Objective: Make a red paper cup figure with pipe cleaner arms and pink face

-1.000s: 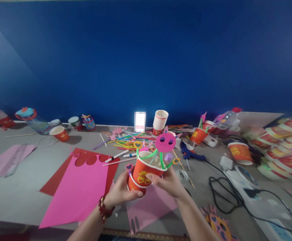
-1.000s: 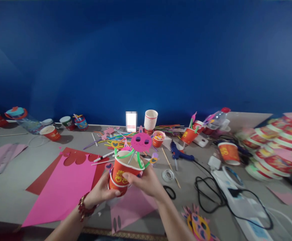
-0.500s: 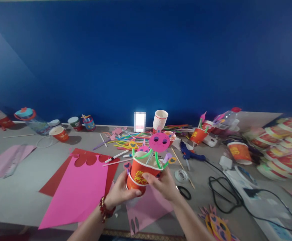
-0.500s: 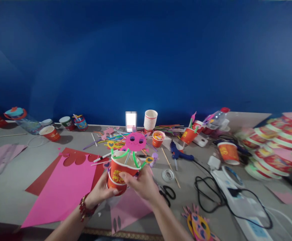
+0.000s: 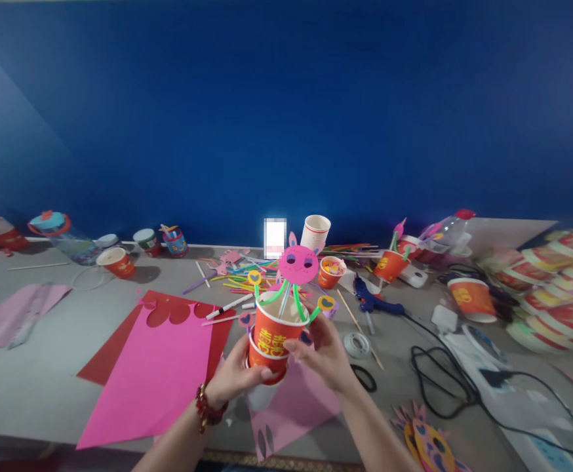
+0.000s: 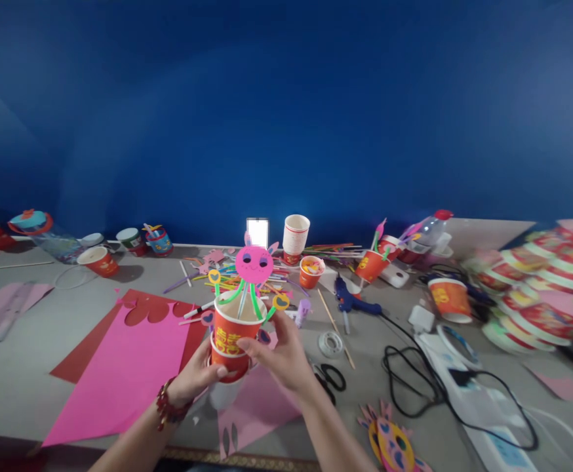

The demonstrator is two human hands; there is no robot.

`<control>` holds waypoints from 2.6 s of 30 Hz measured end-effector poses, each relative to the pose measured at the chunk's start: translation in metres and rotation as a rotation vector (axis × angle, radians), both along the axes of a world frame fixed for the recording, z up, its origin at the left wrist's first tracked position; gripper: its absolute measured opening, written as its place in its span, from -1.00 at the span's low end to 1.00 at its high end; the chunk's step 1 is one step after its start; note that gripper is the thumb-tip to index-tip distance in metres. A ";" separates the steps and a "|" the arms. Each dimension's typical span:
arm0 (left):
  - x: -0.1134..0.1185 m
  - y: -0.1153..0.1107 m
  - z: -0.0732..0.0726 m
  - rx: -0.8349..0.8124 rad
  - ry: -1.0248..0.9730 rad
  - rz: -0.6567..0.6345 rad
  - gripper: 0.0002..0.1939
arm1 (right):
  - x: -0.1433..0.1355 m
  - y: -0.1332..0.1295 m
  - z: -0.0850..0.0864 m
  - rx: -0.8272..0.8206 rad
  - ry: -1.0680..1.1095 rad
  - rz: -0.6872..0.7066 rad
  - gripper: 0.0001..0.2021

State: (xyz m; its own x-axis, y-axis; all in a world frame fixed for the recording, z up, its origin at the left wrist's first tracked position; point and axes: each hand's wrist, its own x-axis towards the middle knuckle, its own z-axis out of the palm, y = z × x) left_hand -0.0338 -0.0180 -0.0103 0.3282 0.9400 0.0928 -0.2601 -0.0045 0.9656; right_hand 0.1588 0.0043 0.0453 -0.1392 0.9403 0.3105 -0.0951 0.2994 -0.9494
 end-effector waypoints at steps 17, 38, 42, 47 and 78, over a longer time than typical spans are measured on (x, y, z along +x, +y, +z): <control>0.001 0.001 -0.004 -0.013 -0.037 0.037 -0.25 | 0.003 -0.004 -0.014 -0.005 0.137 0.069 -0.53; -0.172 0.114 0.048 0.321 0.279 0.809 -0.34 | 0.014 -0.018 -0.070 0.115 -0.342 -0.022 -0.50; -0.199 0.142 0.030 0.316 0.292 0.889 -0.37 | 0.012 -0.015 -0.075 0.164 -0.344 -0.083 -0.58; -0.205 0.153 -0.007 0.258 0.263 0.858 -0.47 | 0.010 -0.014 -0.069 0.183 -0.304 -0.089 -0.66; -0.198 0.141 -0.032 0.123 0.357 0.715 -0.27 | 0.012 -0.017 -0.073 0.152 -0.382 -0.030 -0.69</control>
State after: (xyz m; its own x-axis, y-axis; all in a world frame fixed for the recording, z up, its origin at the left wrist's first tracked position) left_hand -0.2317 0.1229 -0.0425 -0.3194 0.9234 0.2129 0.1704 -0.1650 0.9715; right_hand 0.1711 -0.0130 -0.0276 -0.2442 0.8932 0.3776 0.2665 0.4362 -0.8595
